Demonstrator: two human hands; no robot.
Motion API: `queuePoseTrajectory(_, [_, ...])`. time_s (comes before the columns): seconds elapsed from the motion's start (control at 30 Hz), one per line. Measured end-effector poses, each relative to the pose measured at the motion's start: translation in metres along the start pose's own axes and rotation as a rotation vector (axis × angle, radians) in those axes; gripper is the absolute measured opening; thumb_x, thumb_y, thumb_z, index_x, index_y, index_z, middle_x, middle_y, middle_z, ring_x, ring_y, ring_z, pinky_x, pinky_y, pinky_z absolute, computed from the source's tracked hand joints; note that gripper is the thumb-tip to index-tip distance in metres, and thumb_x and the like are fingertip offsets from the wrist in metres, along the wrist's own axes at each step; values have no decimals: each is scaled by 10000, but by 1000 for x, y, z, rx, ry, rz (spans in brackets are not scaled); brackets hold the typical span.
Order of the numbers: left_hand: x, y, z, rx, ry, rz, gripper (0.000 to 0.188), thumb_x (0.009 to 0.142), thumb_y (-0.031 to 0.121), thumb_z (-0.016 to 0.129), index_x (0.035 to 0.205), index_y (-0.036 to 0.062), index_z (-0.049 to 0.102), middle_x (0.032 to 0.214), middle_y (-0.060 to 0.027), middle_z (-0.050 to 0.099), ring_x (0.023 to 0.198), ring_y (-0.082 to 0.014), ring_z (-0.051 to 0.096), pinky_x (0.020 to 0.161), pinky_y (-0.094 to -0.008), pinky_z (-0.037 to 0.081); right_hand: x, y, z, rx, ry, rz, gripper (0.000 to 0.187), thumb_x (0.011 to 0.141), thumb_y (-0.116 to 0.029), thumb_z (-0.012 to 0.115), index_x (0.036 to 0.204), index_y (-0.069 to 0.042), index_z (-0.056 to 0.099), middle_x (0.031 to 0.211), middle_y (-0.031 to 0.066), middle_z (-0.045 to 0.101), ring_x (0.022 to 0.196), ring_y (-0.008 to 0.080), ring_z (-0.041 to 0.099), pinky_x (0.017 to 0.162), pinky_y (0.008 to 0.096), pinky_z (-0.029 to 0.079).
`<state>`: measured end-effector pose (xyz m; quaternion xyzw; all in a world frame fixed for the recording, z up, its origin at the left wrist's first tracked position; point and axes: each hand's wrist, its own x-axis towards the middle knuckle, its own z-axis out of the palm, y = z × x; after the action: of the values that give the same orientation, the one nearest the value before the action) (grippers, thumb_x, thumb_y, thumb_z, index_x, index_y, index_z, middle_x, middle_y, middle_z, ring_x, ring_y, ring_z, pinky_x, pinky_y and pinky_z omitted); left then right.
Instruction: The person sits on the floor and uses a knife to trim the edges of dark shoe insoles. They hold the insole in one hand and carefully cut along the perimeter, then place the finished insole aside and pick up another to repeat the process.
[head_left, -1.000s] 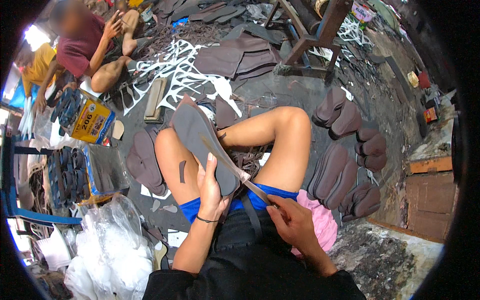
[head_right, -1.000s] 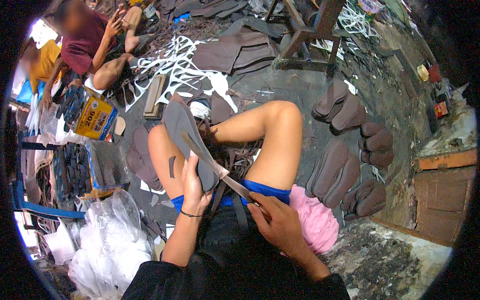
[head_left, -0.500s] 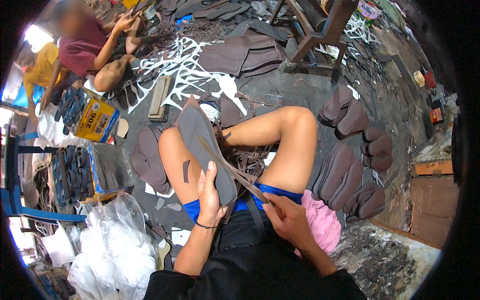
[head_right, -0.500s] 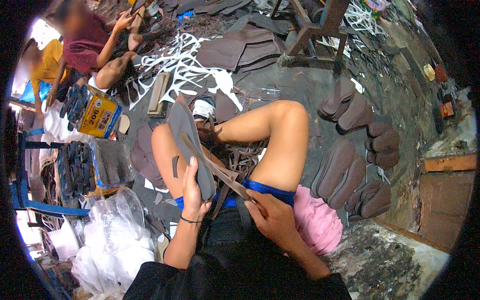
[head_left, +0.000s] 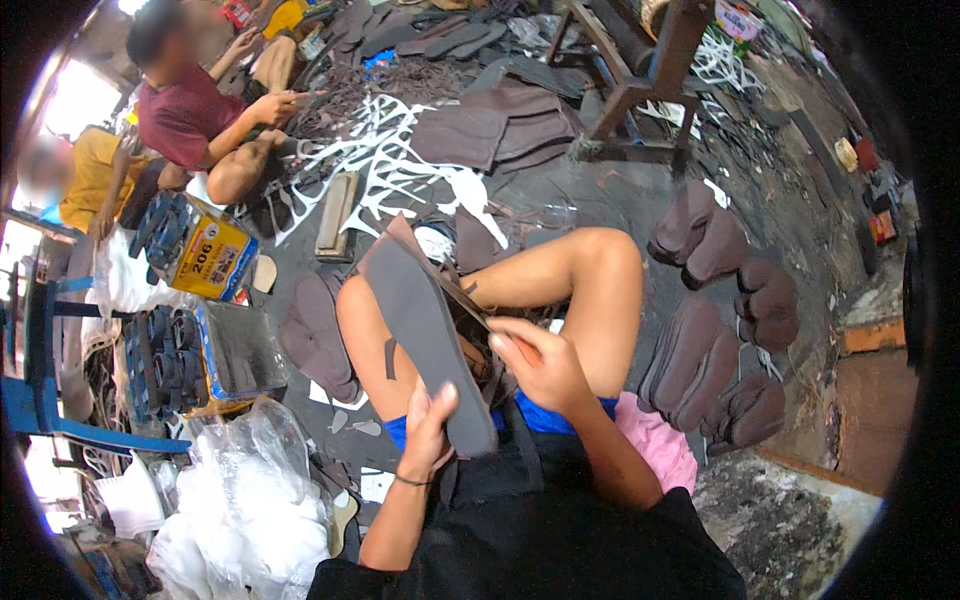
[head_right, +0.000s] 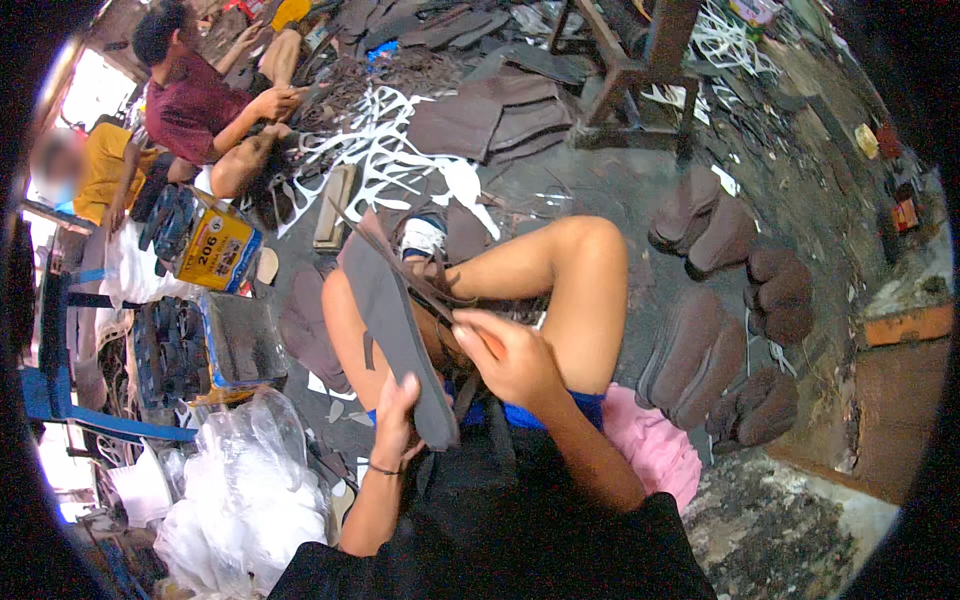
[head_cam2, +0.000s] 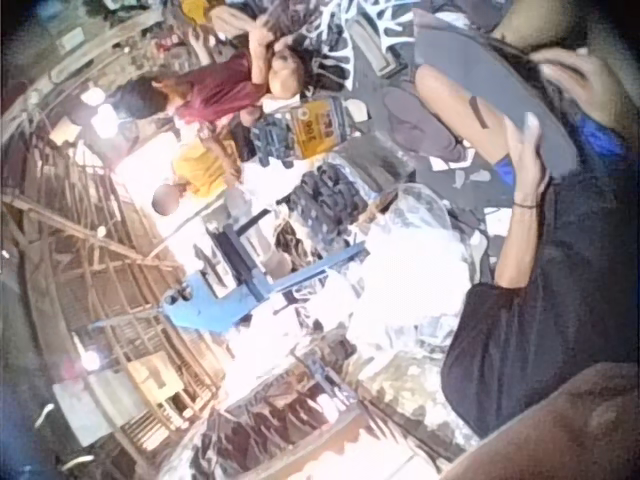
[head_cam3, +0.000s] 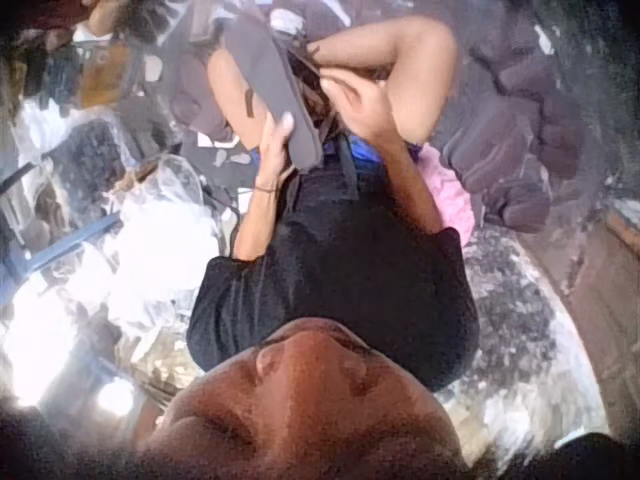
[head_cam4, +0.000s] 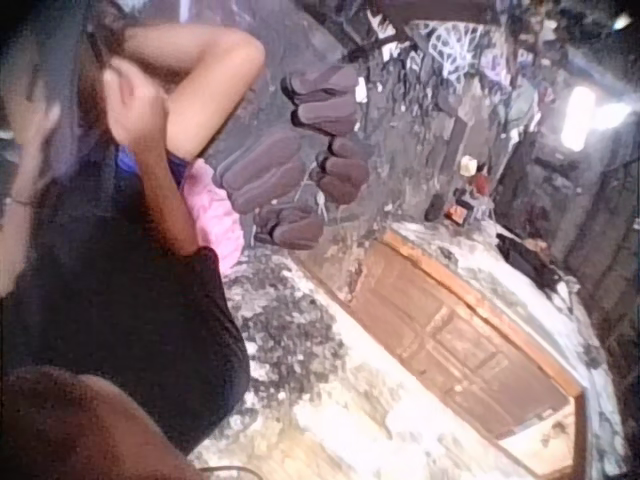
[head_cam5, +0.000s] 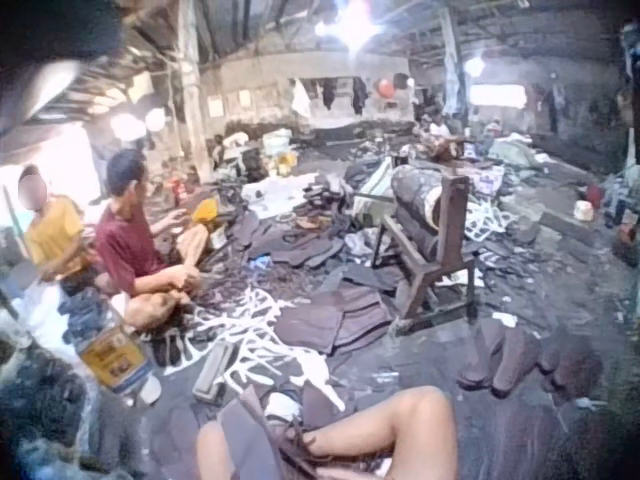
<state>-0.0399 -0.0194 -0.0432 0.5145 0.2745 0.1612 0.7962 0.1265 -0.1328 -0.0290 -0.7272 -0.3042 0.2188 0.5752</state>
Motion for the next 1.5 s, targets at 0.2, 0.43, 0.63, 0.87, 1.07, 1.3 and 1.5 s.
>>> queuePoseTrajectory(0.2, [38, 87, -7, -131, 239, 212, 406, 1041, 339, 520, 1348, 75, 485, 1180, -71, 640, 1042, -197, 644, 874, -355, 548, -53, -37, -11, 391, -243, 293, 292, 992, -105, 600, 1260, 9, 622, 994, 114, 732, 698, 88, 621, 630, 229, 520])
queuePoseTrajectory(0.43, [18, 111, -10, -156, 341, 148, 307, 1031, 291, 571, 1243, 76, 511, 1089, -53, 652, 927, -125, 658, 786, -285, 567, -100, -30, -19, -54, -97, -44, 335, 850, -111, 770, 1167, -35, 693, 921, 106, 720, 591, 121, 613, 572, 262, 513])
queuePoseTrajectory(0.63, [0, 102, -10, -180, 302, 69, 343, 1042, 307, 538, 1304, 88, 502, 1135, -44, 644, 962, -119, 653, 820, -278, 554, -105, -37, -27, -126, -113, -65, 331, 832, -97, 781, 1148, -37, 700, 986, 124, 724, 686, 203, 687, 598, 296, 548])
queuePoseTrajectory(0.87, [-7, 107, -5, -173, 226, 47, 424, 1012, 229, 599, 1363, 50, 444, 1166, -72, 641, 987, -128, 655, 836, -288, 560, -74, -67, -29, -166, -81, -88, 302, 868, -94, 745, 1157, -29, 688, 888, 146, 702, 676, 218, 679, 610, 311, 538])
queuePoseTrajectory(1.07, [-5, 117, 3, -136, 146, 87, 465, 959, 183, 670, 1346, 28, 464, 1183, -86, 644, 1004, -142, 654, 873, -294, 547, -28, -72, -26, -55, -14, -231, 260, 925, -152, 695, 1148, -19, 691, 726, 117, 630, 575, 171, 583, 547, 300, 456])
queuePoseTrajectory(1.3, [-5, 143, -35, 116, 13, 130, 485, 899, 175, 739, 1282, -20, 515, 1149, -74, 656, 1024, -141, 633, 919, -295, 509, -74, -64, -62, -127, -194, -72, 293, 851, -113, 770, 1122, -23, 709, 819, 117, 696, 575, 155, 621, 555, 278, 504])
queuePoseTrajectory(1.5, [-35, 112, -40, 228, -64, 2, 527, 874, 183, 781, 1289, -39, 545, 1177, -70, 646, 1084, -131, 595, 963, -290, 464, -110, -60, -83, -107, -272, 87, 301, 819, -101, 792, 1105, -37, 723, 925, 133, 733, 663, 183, 699, 583, 286, 553])
